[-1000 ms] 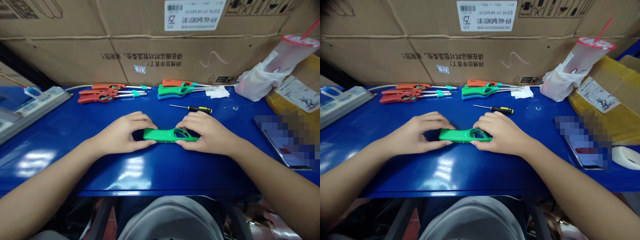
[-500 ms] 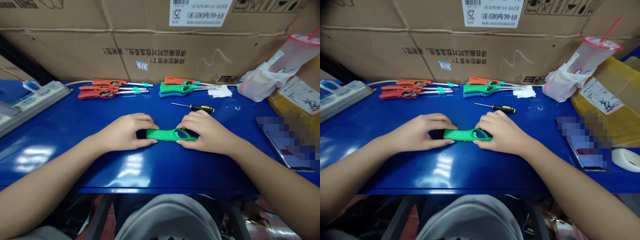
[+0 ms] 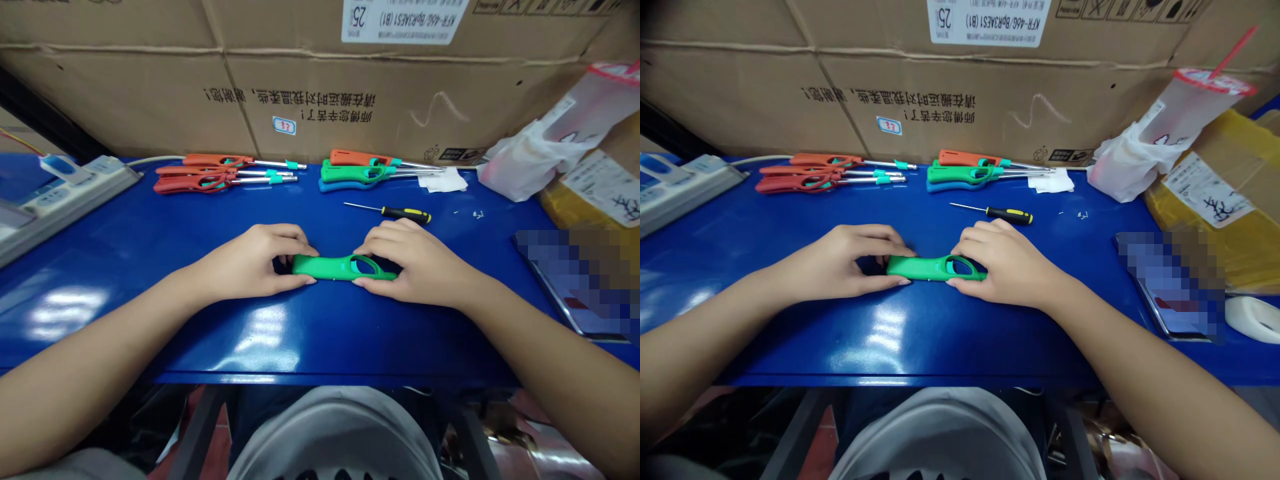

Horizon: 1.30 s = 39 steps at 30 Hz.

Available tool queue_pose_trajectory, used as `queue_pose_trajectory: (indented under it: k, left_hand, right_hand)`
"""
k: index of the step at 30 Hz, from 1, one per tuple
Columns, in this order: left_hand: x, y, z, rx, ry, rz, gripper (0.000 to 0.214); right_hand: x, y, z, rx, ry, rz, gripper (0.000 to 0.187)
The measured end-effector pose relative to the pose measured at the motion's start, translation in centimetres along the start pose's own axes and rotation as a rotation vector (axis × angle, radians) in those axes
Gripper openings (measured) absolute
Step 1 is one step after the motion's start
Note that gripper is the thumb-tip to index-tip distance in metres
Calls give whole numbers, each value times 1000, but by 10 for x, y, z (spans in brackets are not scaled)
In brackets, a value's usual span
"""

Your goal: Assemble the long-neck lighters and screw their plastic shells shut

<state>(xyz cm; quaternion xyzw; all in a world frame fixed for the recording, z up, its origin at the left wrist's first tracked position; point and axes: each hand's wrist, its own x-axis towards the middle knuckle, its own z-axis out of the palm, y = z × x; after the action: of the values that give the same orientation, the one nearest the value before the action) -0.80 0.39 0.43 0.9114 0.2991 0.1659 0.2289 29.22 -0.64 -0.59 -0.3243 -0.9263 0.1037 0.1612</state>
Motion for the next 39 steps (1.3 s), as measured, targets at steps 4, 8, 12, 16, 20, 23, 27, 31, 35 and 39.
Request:
queue_pose_trajectory:
  k: [4, 8, 12, 16, 20, 23, 27, 31, 35, 39]
  left_hand:
    - [0, 0, 0, 1, 8, 15, 30]
    - [0, -1, 0, 11, 5, 28, 30]
    - [0, -1, -1, 10, -8, 12, 31]
    - [0, 0, -1, 6, -14, 8, 31]
    - [0, 0, 0, 3, -4, 5, 31]
    - [-1, 1, 1, 8, -3, 12, 30]
    - [0, 2, 0, 20, -7, 27, 30]
    - [0, 1, 1, 19, -16, 21, 30]
    - [-1, 1, 1, 24, -25, 17, 31]
    - [0, 2, 2, 26, -29, 11, 32]
  right_hand:
    - [0, -1, 0, -15, 19, -12, 26]
    - [0, -1, 0, -16, 25, -7, 24]
    - [0, -1, 1, -6, 5, 4, 26]
    - [0, -1, 1, 14, -16, 25, 27]
    - [-1, -1, 0, -4, -3, 19, 27]
    - [-1, -1, -1, -8, 5, 8, 27]
    - [-1, -1, -1, -3, -9, 11, 26]
    - [0, 0, -1, 14, -25, 28, 26]
    - [-1, 0, -2, 30, -42, 41, 26]
    - [-1, 0, -2, 30, -55, 41, 27]
